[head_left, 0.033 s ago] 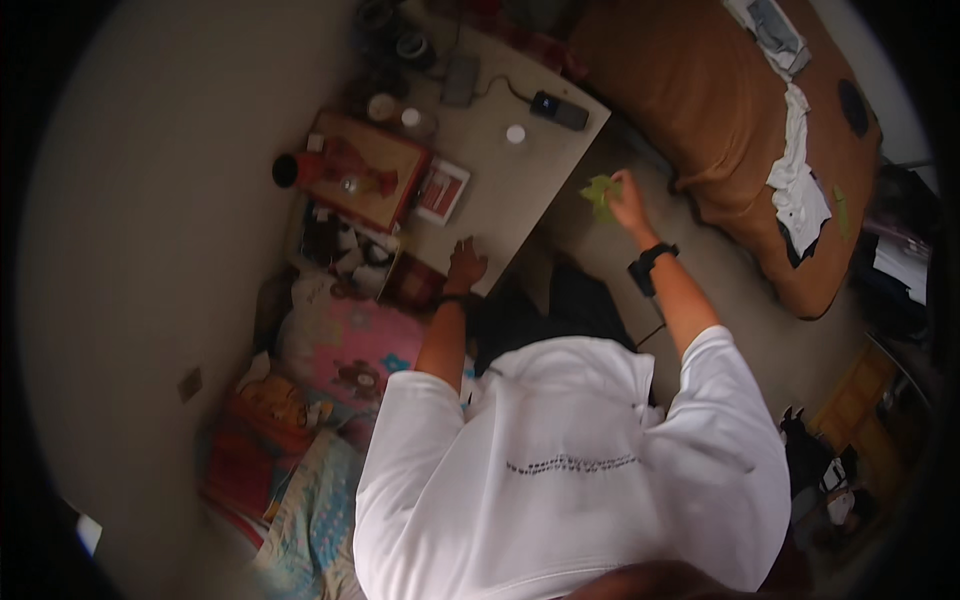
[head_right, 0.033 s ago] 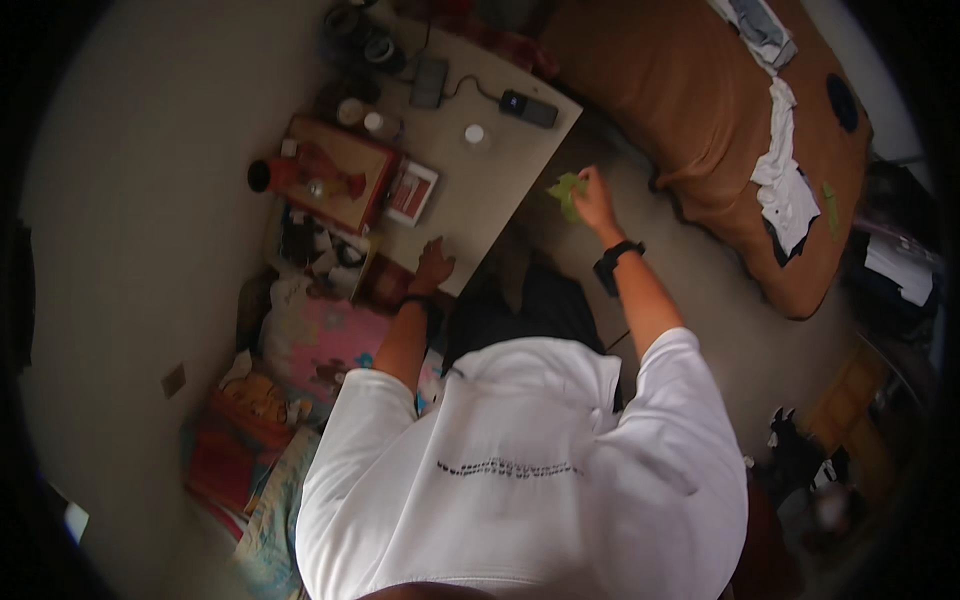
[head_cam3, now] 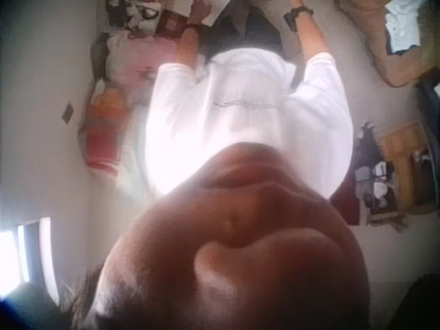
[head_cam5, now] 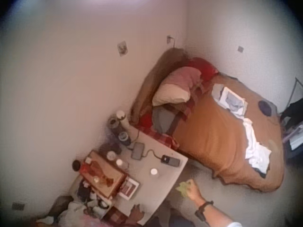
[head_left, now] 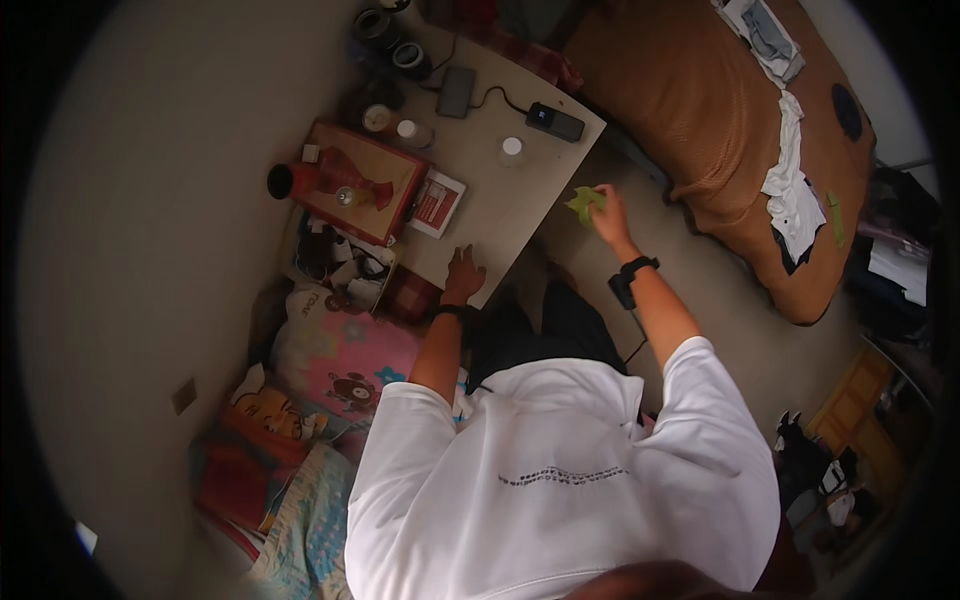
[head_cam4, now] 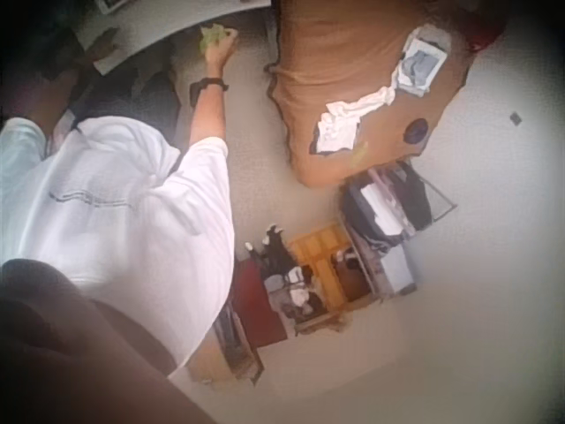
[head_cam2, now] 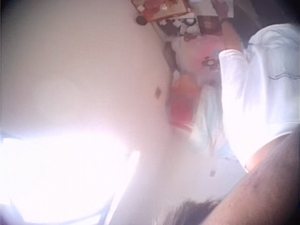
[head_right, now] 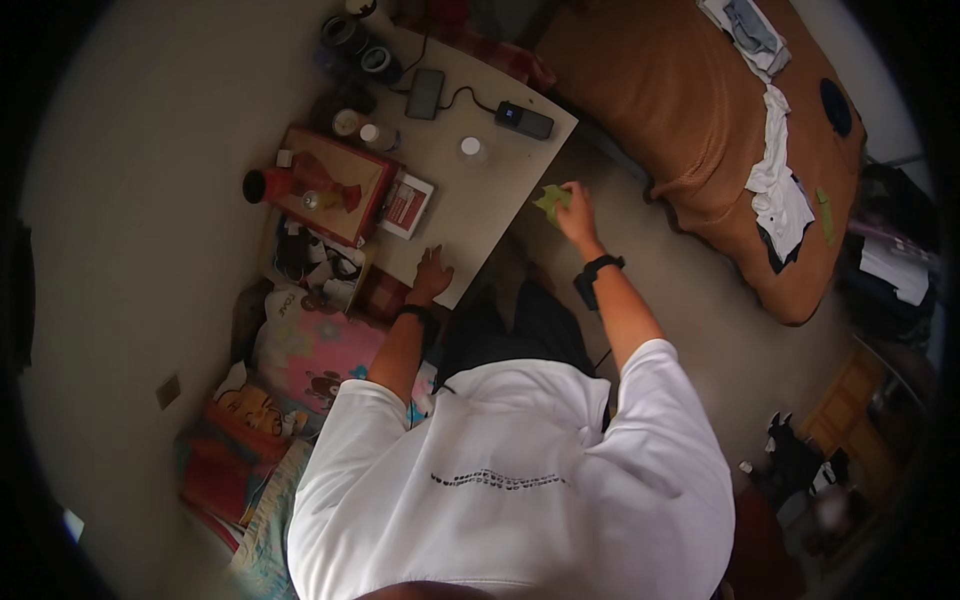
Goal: The person wipes a black visor using a green cloth and then proceeds to wipe the surface of a bed and a nearby nightstand.
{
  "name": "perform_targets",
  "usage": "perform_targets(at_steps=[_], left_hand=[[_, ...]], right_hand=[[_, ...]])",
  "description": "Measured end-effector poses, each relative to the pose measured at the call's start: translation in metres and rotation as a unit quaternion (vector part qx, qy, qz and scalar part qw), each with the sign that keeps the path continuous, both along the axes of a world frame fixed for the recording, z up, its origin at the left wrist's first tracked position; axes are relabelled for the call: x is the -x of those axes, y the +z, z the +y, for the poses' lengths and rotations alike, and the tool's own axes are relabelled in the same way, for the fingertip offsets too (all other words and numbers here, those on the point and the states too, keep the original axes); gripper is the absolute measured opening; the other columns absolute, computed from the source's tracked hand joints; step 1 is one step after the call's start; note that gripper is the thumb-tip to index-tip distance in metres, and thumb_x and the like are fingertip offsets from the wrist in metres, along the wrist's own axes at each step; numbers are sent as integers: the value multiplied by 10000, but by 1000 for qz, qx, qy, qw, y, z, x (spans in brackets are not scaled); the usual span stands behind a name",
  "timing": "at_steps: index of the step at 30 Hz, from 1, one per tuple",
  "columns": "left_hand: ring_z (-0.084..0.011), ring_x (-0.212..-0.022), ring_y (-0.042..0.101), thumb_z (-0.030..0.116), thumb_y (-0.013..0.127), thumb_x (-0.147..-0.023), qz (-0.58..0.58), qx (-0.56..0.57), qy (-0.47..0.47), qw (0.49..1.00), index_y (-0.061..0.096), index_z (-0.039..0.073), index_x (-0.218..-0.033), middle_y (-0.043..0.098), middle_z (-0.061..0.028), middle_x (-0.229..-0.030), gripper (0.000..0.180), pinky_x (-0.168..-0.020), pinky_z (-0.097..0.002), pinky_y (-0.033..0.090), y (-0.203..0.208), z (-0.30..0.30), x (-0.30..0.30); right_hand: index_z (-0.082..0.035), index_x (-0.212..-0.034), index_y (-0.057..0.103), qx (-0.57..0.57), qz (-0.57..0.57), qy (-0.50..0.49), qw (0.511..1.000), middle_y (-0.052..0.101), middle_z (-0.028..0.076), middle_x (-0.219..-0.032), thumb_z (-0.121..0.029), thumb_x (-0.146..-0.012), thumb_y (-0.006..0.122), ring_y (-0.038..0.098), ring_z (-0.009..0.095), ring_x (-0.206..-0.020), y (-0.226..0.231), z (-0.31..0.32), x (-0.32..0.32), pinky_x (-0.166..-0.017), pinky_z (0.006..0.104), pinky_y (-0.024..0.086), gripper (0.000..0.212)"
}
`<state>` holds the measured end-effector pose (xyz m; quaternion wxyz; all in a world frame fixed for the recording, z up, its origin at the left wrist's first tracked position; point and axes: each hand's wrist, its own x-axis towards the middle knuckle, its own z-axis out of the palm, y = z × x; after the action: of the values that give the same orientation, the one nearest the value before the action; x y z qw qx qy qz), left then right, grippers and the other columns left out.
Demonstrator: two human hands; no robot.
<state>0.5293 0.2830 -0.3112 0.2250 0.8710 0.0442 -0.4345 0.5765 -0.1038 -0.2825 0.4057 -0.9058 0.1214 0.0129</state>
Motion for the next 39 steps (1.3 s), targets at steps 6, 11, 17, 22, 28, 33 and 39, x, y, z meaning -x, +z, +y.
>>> perform_targets(at_steps=[6, 11, 17, 22, 28, 33, 39], left_hand=[[-464, -1381, 277, 222, 594, -843, -58, -28, -98, 993, 268, 129, -1508, 196, -222, -1563, 747, -1081, -536, 370, -2, 20, 2], [-415, -1343, 346, 142, 582, -788, -176, -54, -233, 955, 281, 160, -1509, 245, -119, -1566, 782, -990, -487, 474, 5, 35, 2], [-431, -1358, 316, 118, 591, -780, -177, -58, -255, 949, 292, 149, -1504, 228, -154, -1570, 784, -1057, -487, 419, 1, 39, 11], [-435, -1373, 312, 146, 580, -789, -197, -22, -222, 955, 284, 160, -1510, 215, -146, -1582, 780, -1032, -512, 434, -8, 43, 16], [-410, -1259, 433, 207, 628, -823, -219, -41, -154, 963, 338, 152, -1476, 428, -196, -1403, 717, -960, -525, 452, 22, 13, 1], [-438, -1053, 552, 124, 649, -827, -153, 43, -16, 987, 367, 89, -1425, 558, -239, -1129, 661, -893, -496, 466, 12, 25, 28], [-417, -1074, 560, 33, 655, -788, -187, 203, 30, 961, 435, 79, -1384, 556, -238, -1189, 637, -921, -457, 470, 6, 15, 38]], right_hand=[[-20, -1196, 527, -39, 27, -52, 998, 511, 206, -1187, -77, -839, 621, 539, 429, -1073, -8, 119, 8, -920, 461, 465, 373], [-38, -1218, 556, -38, 32, 156, 986, 511, 183, -1226, 9, -778, 599, 515, 393, -1129, -38, 171, 44, -970, 439, 454, 444], [-84, -1224, 595, 103, 40, 274, 955, 541, 171, -1196, 78, -761, 558, 519, 354, -1124, -45, 138, 27, -983, 421, 455, 492], [-87, -1227, 589, 15, 89, 58, 994, 548, 201, -1148, 67, -805, 544, 570, 385, -1012, -50, 134, 4, -902, 447, 494, 452], [-15, -1172, 568, 101, 82, 83, 988, 536, 219, -1144, -15, -824, 553, 529, 398, -1077, -43, 224, 50, -920, 452, 486, 349], [20, -1171, 512, 97, -21, 318, 943, 502, 209, -1243, -14, -786, 572, 464, 394, -1204, -41, 267, 117, -985, 420, 466, 391], [-2, -1196, 510, 76, -18, 280, 957, 437, 212, -1342, 18, -761, 601, 432, 388, -1262, -42, 233, 94, -995, 422, 459, 445]])
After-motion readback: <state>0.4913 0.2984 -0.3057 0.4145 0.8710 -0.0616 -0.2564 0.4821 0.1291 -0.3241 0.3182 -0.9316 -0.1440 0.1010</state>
